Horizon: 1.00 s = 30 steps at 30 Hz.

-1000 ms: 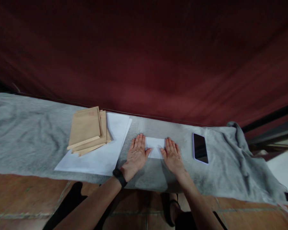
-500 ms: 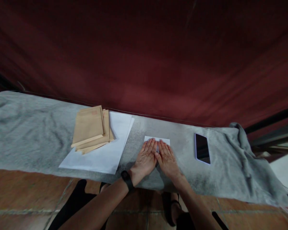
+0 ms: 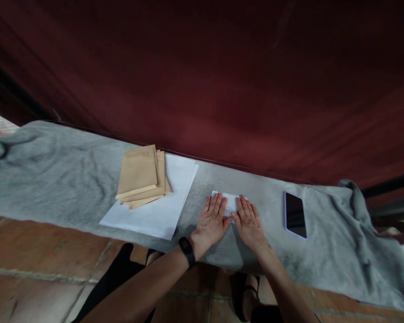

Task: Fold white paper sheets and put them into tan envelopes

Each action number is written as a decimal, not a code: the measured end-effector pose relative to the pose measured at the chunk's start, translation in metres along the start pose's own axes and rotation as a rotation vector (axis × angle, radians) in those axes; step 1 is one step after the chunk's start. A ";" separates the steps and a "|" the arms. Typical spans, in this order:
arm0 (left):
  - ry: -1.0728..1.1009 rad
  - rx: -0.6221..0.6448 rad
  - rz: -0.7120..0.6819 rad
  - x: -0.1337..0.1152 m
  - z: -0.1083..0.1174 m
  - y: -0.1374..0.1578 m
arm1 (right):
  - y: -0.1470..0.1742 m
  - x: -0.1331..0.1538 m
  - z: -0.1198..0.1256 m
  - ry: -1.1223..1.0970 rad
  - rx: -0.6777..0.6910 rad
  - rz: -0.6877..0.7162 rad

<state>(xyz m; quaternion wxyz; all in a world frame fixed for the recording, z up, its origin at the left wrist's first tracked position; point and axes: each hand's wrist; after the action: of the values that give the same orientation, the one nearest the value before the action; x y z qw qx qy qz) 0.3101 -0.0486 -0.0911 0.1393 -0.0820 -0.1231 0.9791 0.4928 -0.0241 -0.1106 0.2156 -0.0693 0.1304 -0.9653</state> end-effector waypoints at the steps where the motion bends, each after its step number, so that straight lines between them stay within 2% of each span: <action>1: -0.005 -0.004 0.001 -0.001 -0.001 0.000 | 0.000 -0.001 -0.001 -0.001 -0.006 0.003; 11: -0.018 0.014 0.004 -0.002 0.000 0.001 | 0.003 -0.014 -0.008 -0.036 -0.046 -0.019; 17: -0.002 0.021 0.017 -0.003 0.004 0.001 | 0.005 -0.019 -0.006 0.006 -0.018 -0.074; 23: 0.026 0.037 0.025 -0.003 0.007 0.000 | 0.008 -0.027 -0.001 0.052 0.036 -0.183; 26: 0.022 0.044 0.026 -0.004 0.011 0.000 | 0.011 -0.030 0.006 0.045 -0.027 -0.233; 28: 0.020 0.052 0.025 -0.005 0.013 -0.001 | 0.011 -0.028 0.012 -0.009 -0.084 -0.203; 30: 0.021 0.062 0.027 -0.006 0.015 -0.001 | 0.010 -0.019 0.016 -0.102 -0.104 -0.101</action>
<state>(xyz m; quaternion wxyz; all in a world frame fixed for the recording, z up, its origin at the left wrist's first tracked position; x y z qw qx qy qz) 0.3130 -0.0527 -0.0759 0.1299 -0.0895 -0.0903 0.9833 0.5170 -0.0278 -0.0998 0.1692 -0.1360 0.1654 -0.9620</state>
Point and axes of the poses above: each hand's wrist, its own y-axis away from the middle knuckle, its own z-axis out of the back of the hand, x = y × z, and after that the axes turned 1 degree about -y, right-handed
